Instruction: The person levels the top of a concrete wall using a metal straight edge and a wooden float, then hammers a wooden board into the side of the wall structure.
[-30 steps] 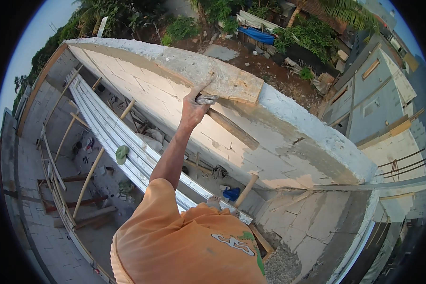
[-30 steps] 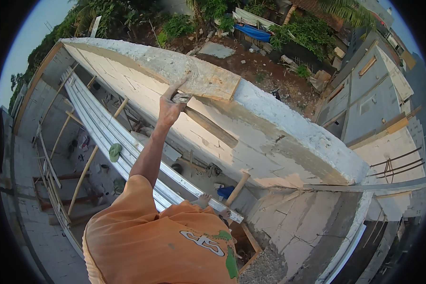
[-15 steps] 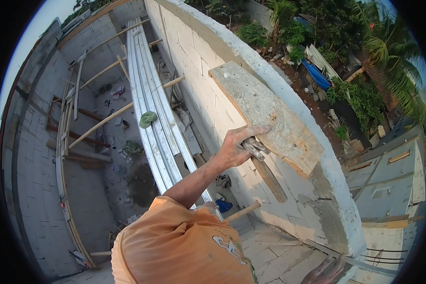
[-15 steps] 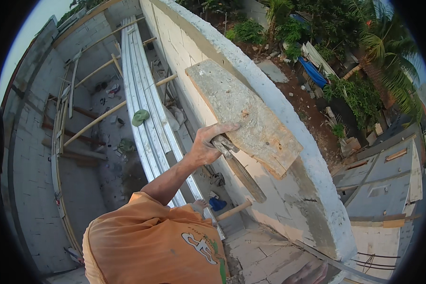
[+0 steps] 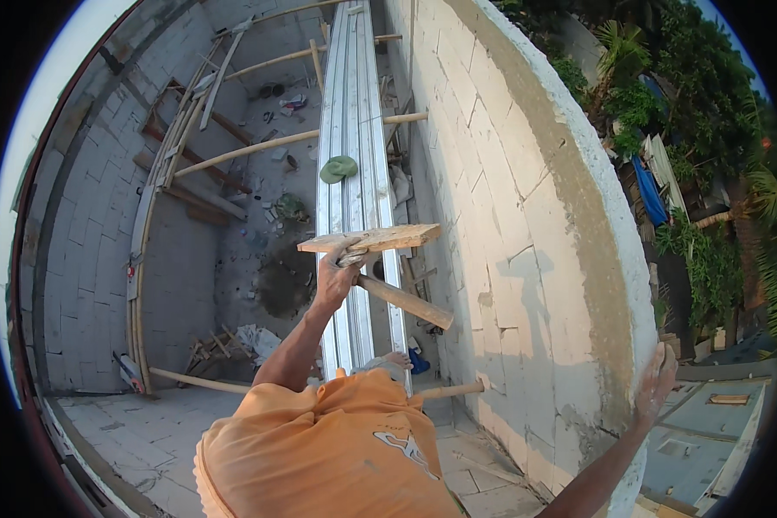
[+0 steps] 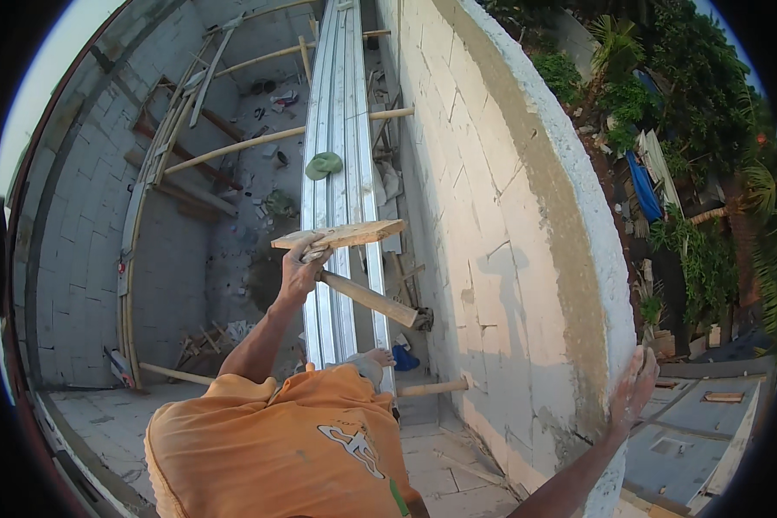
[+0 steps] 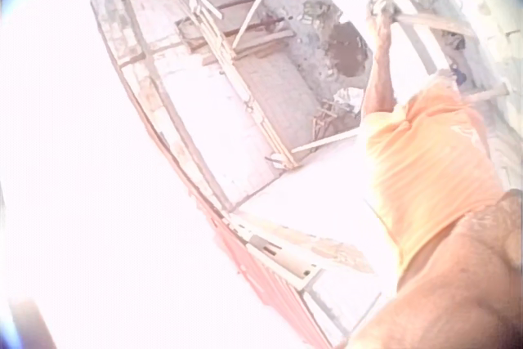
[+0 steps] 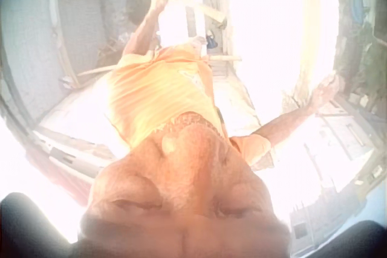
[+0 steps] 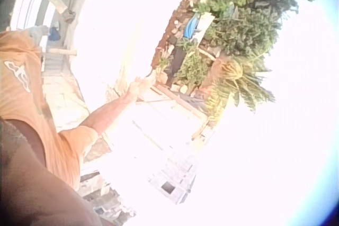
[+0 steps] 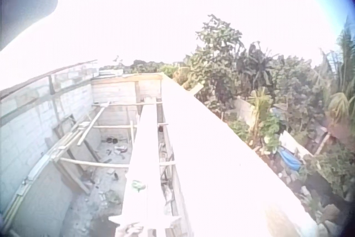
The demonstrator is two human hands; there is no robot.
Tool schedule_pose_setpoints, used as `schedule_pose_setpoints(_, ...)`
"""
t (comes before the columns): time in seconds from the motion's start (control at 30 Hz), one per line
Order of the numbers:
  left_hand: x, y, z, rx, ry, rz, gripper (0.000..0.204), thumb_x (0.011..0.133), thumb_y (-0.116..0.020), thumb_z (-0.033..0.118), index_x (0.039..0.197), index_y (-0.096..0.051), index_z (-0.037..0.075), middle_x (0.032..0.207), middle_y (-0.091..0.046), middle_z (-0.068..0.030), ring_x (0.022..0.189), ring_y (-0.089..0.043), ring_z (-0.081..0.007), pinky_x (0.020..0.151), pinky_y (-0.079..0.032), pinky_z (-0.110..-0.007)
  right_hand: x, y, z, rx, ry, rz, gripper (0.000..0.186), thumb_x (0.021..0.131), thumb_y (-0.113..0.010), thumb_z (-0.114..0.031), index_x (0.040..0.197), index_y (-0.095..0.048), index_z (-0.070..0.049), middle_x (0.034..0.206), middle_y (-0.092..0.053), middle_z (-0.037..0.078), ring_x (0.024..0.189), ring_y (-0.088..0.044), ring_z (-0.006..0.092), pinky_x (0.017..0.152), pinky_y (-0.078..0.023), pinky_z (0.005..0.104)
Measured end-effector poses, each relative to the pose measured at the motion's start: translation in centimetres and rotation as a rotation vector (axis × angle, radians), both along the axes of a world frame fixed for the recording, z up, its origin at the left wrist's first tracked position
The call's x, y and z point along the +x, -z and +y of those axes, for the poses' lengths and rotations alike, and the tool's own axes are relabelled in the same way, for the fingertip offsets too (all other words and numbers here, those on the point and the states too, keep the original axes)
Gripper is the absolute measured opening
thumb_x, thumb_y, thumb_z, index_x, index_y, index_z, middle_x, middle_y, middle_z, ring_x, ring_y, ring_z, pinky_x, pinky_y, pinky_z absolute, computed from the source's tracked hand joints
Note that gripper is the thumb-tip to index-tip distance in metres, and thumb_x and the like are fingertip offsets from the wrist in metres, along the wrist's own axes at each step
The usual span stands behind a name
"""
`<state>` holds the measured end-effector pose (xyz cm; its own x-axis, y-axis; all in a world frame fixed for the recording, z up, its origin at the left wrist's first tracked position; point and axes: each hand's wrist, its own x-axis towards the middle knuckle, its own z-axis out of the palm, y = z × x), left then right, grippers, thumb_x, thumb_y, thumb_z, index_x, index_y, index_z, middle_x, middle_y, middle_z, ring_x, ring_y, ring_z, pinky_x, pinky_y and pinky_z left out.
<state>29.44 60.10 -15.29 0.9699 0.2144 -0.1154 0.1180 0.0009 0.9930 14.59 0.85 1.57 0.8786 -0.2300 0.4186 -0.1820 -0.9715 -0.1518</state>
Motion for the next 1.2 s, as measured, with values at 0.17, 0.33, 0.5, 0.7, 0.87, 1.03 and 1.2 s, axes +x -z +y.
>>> schedule_pose_setpoints(0.17,-3.3,1.1,6.5,0.149,-0.202,-0.024,0.037,0.085,-0.075,0.012,0.119,-0.064,0.0,0.095,-0.064,-0.0017,0.078,-0.055,-0.0066,0.065,-0.044,-0.022,1.3,-0.3,1.5,0.294,0.134,0.038,0.047,0.105,-0.039,-0.036,0.119,-0.059,0.004,0.116,-0.06,0.026,0.108,-0.055,0.0412,0.094,-0.041,0.0452)
schedule_pose_setpoints(0.33,-4.9,-0.2,7.0,0.152,-0.271,-0.024,0.036,0.086,-0.074,0.011,0.119,-0.064,0.001,0.097,-0.065,-0.0022,0.08,-0.056,-0.0071,0.067,-0.045,-0.023,2.0,0.0,1.7,0.2,0.287,0.121,0.055,0.105,-0.034,-0.042,0.114,-0.061,0.005,0.107,-0.063,0.029,0.101,-0.058,0.0458,0.087,-0.044,0.0497)
schedule_pose_setpoints(0.5,-5.2,-2.7,3.6,-0.044,-0.151,-0.056,0.035,0.087,-0.075,0.013,0.118,-0.064,0.002,0.08,-0.06,0.0004,0.062,-0.05,-0.0041,0.05,-0.041,-0.023,1.9,0.4,0.8,0.201,0.276,0.159,0.058,0.104,-0.034,-0.045,0.114,-0.062,0.004,0.107,-0.063,0.029,0.101,-0.058,0.048,0.084,-0.045,0.0515)
schedule_pose_setpoints(0.7,-6.4,-7.1,-1.6,-0.025,0.047,0.002,0.04,0.087,-0.075,0.018,0.122,-0.063,0.004,0.087,-0.064,-0.002,0.067,-0.054,-0.007,0.057,-0.046,-0.025,1.2,0.7,0.7,0.036,0.268,0.13,0.056,0.104,-0.037,-0.043,0.12,-0.059,0.005,0.114,-0.062,0.028,0.106,-0.057,0.0453,0.089,-0.044,0.0504)
schedule_pose_setpoints(0.87,-6.7,-5.5,-4.6,0.017,0.294,-0.081,0.044,0.087,-0.074,0.018,0.127,-0.062,0.006,0.106,-0.068,-0.0072,0.092,-0.063,-0.0127,0.079,-0.055,-0.028,0.1,-1.9,10.1,0.057,0.047,-0.25,0.039,0.101,-0.051,-0.025,0.121,-0.057,0.008,0.114,-0.061,0.024,0.106,-0.059,0.038,0.092,-0.047,0.0439)
schedule_pose_setpoints(1.03,-7.5,-6.3,-7.0,0.001,0.318,-0.074,0.044,0.087,-0.071,0.016,0.129,-0.061,0.009,0.101,-0.072,-0.0108,0.086,-0.069,-0.0167,0.08,-0.058,-0.03,-2.7,2.8,25.0,0.799,-0.412,0.384,0.05,0.093,-0.063,-0.025,0.127,-0.052,0.009,0.115,-0.061,0.026,0.107,-0.062,0.0341,0.094,-0.048,0.0431)
schedule_pose_setpoints(1.2,-8.5,-5.8,-7.9,0.036,0.397,-0.177,0.046,0.083,-0.067,0.009,0.129,-0.06,0.009,0.103,-0.072,-0.0153,0.091,-0.071,-0.0227,0.083,-0.058,-0.034,-3.5,6.3,30.0,0.49,-0.381,0.756,0.068,0.084,-0.071,-0.04,0.129,-0.051,0.006,0.119,-0.059,0.031,0.111,-0.058,0.0456,0.097,-0.045,0.049)
